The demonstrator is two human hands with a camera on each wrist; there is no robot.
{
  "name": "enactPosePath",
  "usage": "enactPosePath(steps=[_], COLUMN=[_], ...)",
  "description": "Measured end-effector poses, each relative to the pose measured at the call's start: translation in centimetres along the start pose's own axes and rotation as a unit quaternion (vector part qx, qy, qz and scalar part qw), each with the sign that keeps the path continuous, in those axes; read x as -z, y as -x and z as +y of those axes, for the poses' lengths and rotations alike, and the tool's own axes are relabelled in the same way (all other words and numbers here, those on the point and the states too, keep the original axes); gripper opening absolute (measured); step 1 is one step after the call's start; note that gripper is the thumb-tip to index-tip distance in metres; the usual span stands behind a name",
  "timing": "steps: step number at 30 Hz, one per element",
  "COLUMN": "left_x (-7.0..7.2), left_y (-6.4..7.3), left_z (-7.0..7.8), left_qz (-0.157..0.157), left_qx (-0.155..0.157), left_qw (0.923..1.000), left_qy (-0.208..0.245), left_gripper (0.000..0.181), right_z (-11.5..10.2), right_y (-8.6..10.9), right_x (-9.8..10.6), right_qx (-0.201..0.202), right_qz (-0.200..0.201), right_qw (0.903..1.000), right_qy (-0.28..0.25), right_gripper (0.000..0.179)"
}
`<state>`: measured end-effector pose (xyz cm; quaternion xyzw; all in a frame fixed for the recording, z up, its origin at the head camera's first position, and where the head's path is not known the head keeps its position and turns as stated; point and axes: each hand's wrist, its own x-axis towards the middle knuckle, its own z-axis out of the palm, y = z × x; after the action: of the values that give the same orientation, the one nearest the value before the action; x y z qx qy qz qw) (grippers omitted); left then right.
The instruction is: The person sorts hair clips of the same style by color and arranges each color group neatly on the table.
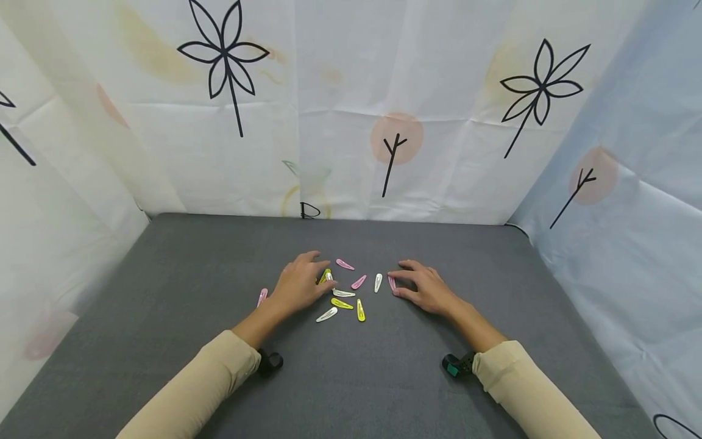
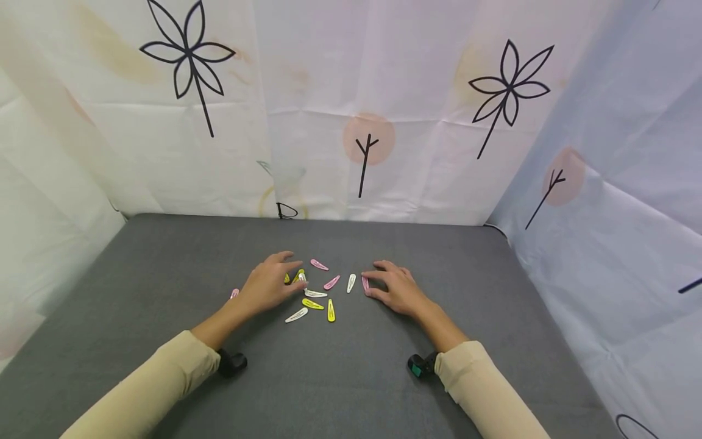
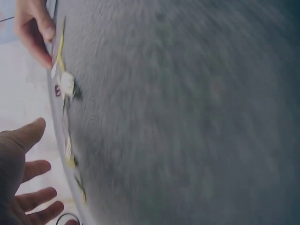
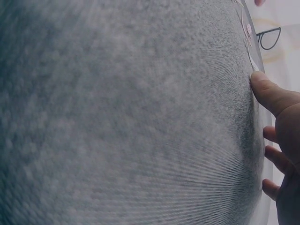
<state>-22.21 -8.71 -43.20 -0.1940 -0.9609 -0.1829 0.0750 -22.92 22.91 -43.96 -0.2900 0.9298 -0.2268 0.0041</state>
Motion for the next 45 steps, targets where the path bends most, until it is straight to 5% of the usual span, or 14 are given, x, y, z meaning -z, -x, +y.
enactPosePath(steps=[16, 45], left_x=[-2.0, -2.8], left_y=[-2.4, -4.3], left_z=[1.5, 0.8], left_qz=[-0.04, -0.048], left_qx=[0.06, 0.064], left_qw=[0.9974, 0.996], left_qy=[0.008, 0.04], left_gripper=[0.057, 0.058], right_z=[0.1, 0.2], right_y=[0.0, 0.1], right_x=[-0.1, 0.0], right_qx=[0.003, 0.005], right_qz=[0.003, 0.008], right_qw=[1.0, 0.9999], right_qy=[-0.001, -0.003], right_gripper=[0.043, 0.043])
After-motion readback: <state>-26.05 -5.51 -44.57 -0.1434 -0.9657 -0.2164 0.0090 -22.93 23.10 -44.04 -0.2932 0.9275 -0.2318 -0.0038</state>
